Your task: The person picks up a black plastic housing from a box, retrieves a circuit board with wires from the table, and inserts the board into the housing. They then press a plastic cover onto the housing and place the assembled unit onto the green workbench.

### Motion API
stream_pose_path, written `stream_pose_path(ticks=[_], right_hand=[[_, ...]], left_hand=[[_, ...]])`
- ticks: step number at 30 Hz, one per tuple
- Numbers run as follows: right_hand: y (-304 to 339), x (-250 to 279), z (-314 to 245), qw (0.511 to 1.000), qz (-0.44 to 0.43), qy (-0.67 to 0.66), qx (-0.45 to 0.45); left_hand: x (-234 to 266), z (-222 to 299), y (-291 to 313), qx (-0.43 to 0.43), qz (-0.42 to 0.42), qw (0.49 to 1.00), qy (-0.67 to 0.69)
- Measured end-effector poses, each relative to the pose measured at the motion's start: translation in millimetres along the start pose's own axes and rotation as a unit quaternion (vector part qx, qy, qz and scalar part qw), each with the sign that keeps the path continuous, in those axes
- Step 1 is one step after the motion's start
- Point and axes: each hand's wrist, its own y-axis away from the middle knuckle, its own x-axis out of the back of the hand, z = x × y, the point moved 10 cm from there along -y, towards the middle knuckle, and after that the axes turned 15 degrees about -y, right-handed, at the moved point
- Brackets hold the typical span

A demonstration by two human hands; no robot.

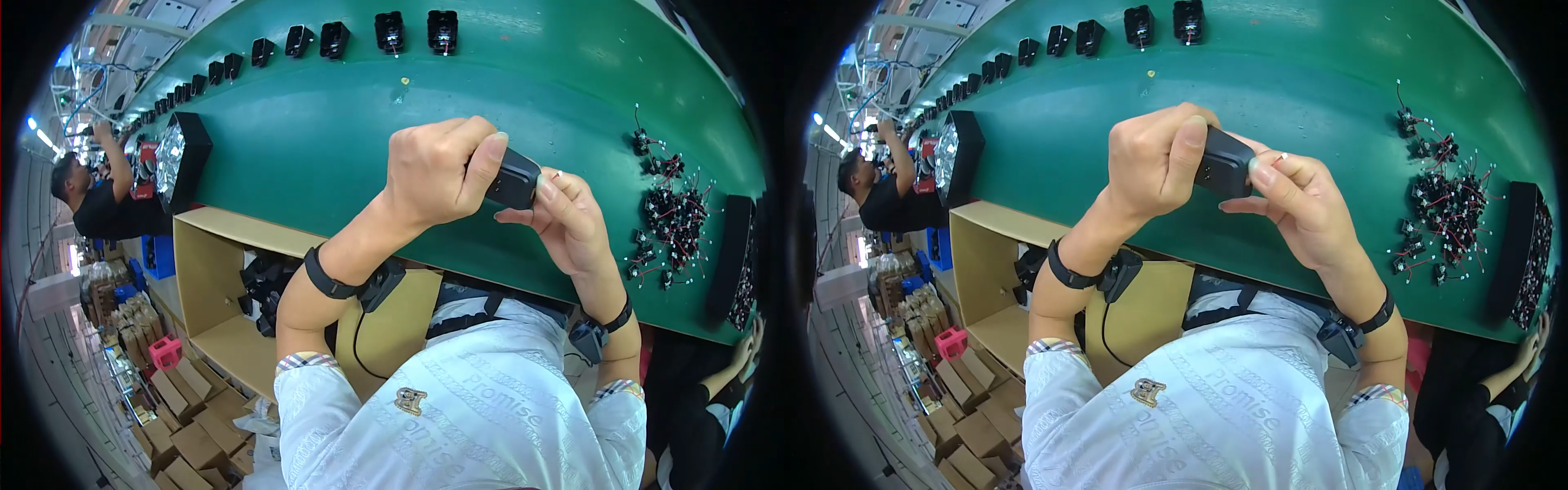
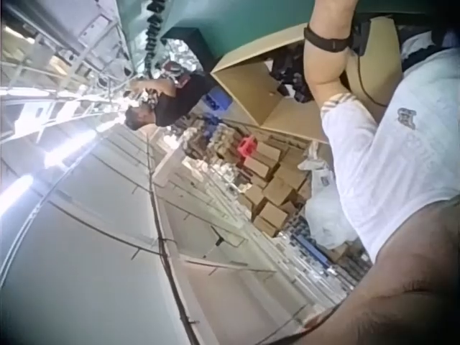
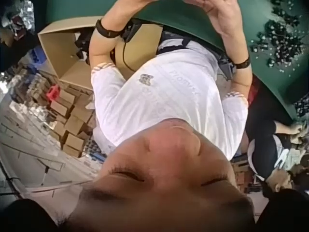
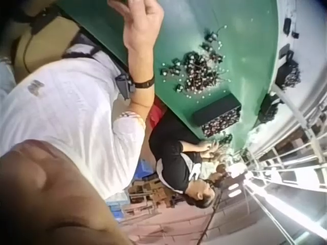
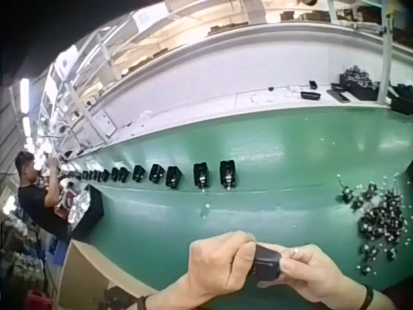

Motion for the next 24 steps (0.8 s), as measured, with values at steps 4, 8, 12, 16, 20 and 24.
stream_pose_path(ticks=[4,8,12,16,20,24], right_hand=[[0.9,-8.5,3.4,1.000,-0.020,0.002,0.013],[4.9,-6.0,1.6,1.000,0.017,0.013,0.019],[8.1,-8.8,3.7,1.000,0.019,0.023,-0.006],[7.7,-11.7,16.3,0.997,0.012,-0.046,-0.053],[7.0,-15.8,9.0,0.999,-0.018,-0.034,-0.039],[5.7,-14.2,10.3,0.999,-0.008,-0.018,-0.049]], left_hand=[[15.1,3.7,3.8,-0.001,0.076,0.997,-0.006],[12.9,8.4,3.4,-0.001,0.032,0.997,-0.067],[19.6,13.8,1.9,-0.008,0.032,0.995,-0.090],[17.9,12.7,4.8,-0.019,0.055,0.997,-0.042],[12.6,16.9,3.5,-0.026,0.066,0.997,-0.007],[12.6,14.7,1.9,-0.023,0.049,0.998,-0.008]])
